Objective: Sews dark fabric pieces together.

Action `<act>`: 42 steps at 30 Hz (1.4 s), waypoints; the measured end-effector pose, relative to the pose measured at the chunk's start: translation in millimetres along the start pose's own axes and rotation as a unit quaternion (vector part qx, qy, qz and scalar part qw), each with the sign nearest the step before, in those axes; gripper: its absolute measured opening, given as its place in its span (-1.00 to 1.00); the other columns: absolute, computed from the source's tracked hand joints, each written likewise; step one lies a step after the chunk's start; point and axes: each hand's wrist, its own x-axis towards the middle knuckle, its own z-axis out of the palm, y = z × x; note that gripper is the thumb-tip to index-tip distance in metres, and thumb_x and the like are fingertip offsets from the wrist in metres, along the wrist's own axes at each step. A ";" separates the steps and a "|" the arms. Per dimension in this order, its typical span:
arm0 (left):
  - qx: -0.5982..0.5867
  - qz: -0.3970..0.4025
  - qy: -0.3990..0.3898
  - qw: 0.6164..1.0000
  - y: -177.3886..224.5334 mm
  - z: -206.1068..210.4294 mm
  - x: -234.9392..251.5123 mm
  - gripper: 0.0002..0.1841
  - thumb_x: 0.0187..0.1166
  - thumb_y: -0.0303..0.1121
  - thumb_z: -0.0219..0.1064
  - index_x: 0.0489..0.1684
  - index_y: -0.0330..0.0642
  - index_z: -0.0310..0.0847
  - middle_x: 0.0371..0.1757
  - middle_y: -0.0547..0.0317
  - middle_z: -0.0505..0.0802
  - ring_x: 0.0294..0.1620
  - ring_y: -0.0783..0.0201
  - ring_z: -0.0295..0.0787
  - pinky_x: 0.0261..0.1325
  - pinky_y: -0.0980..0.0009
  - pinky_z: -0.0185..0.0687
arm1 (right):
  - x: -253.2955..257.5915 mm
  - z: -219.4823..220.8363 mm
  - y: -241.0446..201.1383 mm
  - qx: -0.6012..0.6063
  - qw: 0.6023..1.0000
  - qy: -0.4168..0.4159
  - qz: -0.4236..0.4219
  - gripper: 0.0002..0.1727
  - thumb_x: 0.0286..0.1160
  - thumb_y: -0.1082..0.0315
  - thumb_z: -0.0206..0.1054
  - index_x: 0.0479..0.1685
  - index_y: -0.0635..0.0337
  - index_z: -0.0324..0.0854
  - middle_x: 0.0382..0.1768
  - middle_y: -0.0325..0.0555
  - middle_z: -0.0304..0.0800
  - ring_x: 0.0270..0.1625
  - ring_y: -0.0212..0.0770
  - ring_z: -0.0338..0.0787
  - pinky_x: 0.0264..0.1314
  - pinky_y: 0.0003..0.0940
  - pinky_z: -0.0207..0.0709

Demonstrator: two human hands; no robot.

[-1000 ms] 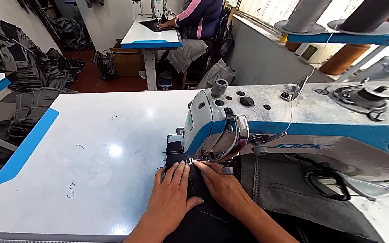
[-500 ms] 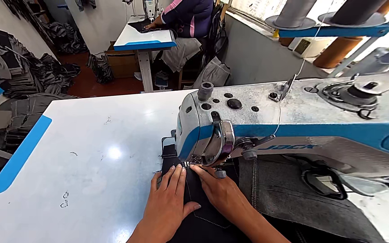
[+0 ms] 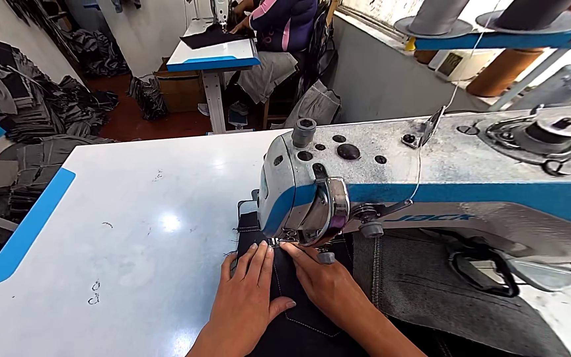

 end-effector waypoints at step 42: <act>-0.047 0.043 0.074 0.995 11.8 9.9 -17.7 -0.42 0.74 0.07 0.05 0.44 -0.19 0.65 0.49 -0.06 0.73 0.57 -0.14 0.59 0.51 -0.42 0.32 | -14.2 -17.1 -2.7 0.051 0.997 -0.012 -0.063 -0.65 0.65 0.37 0.10 0.15 0.13 0.81 0.23 -0.07 0.86 0.40 -0.10 0.79 0.48 -0.21 0.62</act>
